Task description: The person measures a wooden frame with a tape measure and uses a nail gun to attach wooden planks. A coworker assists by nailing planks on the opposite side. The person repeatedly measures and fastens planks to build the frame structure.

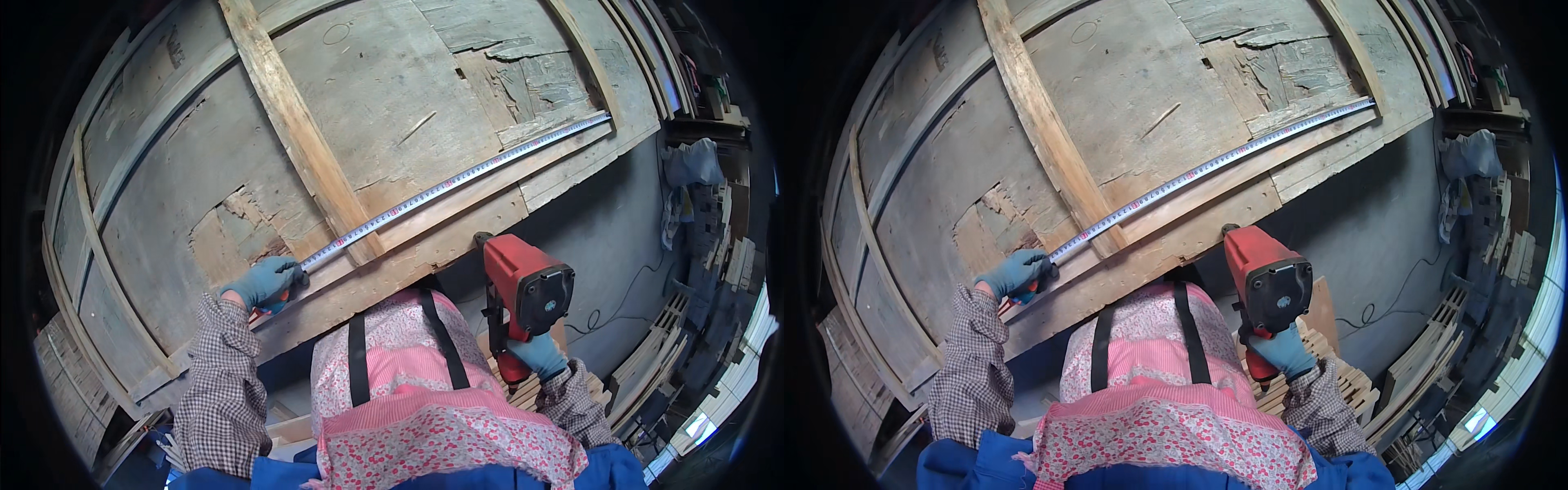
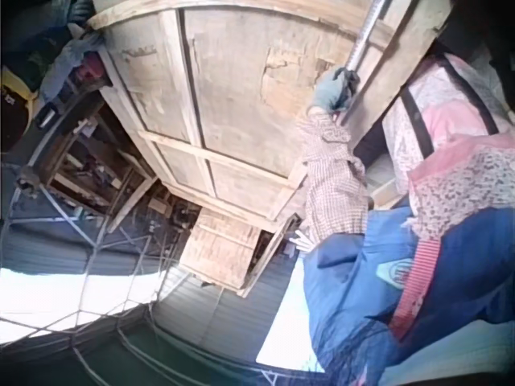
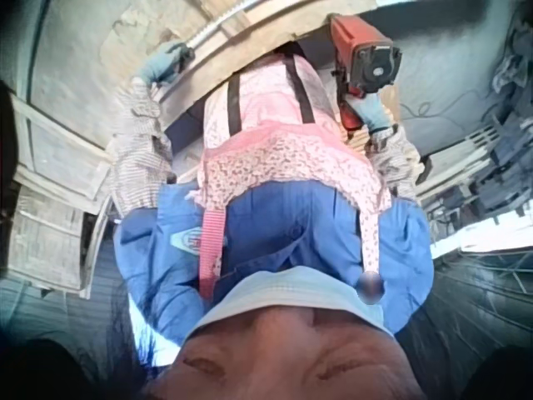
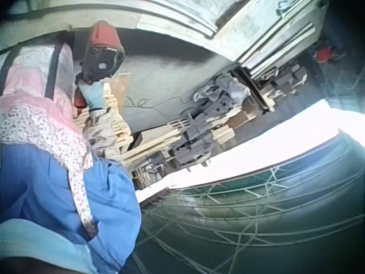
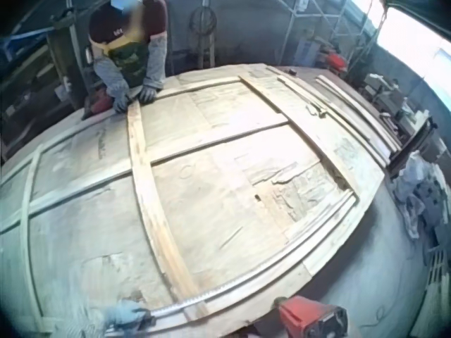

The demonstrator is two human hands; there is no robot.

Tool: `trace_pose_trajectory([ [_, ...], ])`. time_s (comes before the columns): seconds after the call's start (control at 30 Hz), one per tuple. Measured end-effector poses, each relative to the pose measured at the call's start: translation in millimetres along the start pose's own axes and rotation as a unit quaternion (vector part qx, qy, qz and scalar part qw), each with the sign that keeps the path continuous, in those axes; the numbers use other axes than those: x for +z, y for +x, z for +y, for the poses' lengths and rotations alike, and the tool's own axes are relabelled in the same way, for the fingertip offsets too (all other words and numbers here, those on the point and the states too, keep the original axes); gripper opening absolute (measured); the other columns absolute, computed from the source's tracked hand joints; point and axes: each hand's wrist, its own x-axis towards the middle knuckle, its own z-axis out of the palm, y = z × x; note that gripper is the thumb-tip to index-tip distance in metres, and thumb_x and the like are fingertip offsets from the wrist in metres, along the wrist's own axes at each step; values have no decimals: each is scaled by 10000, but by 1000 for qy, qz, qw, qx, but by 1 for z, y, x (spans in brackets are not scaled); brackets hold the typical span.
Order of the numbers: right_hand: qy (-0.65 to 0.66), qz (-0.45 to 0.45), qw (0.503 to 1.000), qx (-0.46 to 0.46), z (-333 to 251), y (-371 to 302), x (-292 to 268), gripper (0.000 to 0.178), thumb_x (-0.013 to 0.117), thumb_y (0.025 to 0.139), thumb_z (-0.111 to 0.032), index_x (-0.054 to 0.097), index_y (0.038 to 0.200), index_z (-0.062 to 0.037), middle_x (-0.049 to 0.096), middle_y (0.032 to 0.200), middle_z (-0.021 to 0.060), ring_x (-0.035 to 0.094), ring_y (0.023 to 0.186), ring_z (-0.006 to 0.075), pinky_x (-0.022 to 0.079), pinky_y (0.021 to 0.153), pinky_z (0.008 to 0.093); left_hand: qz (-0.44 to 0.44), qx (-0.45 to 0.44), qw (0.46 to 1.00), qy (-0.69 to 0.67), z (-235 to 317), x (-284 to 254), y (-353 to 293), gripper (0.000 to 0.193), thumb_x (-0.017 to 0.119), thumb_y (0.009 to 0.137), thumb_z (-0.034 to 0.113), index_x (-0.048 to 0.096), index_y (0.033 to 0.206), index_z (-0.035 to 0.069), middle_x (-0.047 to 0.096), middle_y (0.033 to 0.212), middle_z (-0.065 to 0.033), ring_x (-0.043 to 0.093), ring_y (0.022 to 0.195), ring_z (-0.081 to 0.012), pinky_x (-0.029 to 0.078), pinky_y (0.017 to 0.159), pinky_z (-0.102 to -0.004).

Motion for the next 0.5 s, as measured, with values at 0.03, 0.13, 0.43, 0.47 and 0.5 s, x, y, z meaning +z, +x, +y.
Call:
trace_pose_trajectory([
  [0.03, -7, 23, 1000, 18, 4, 1, 6, 421, 691, 715, -147, 557, 1106, -66, 591, 1070, 105, 594, 913, 210, 495, 779, 355, -7, 11, 1000, -11, -5, 1, 2, 247, 423, 938, 265, 593, 909, 88, 562, 692, -5, 481, 533, -93, 416, 450, -253],
  [0.13, -2, 11, 998, 62, -2, 1, 18, 438, 638, 783, -165, 512, 1195, -88, 579, 1108, 102, 583, 961, 215, 495, 801, 356, -26, -7, 999, -39, -12, -3, 7, 240, 435, 934, 246, 599, 904, 74, 576, 715, -9, 515, 599, -103, 440, 526, -260],
  [0.43, -369, 50, 922, -103, 77, 0, 40, 544, 647, 770, -301, 477, 1260, -136, 477, 1289, 99, 443, 1195, 283, 342, 1018, 417, -17, 19, 1000, 6, -13, -4, 9, 245, 446, 932, 245, 614, 926, 66, 607, 775, -12, 541, 663, -112, 454, 646, -266],
  [0.47, -285, 48, 955, -67, 66, -3, 39, 544, 657, 766, -280, 477, 1258, -134, 478, 1286, 95, 445, 1194, 280, 348, 1013, 410, -14, 31, 999, 12, -14, -4, 8, 246, 445, 932, 245, 613, 926, 66, 607, 773, -14, 541, 660, -112, 454, 644, -265],
  [0.5, -197, 49, 979, -29, 57, -6, 37, 545, 667, 761, -259, 477, 1256, -132, 478, 1284, 91, 446, 1193, 277, 354, 1008, 403, -14, 16, 1000, 7, -13, -4, 9, 244, 443, 931, 242, 612, 924, 65, 606, 770, -15, 541, 659, -113, 454, 640, -267],
])
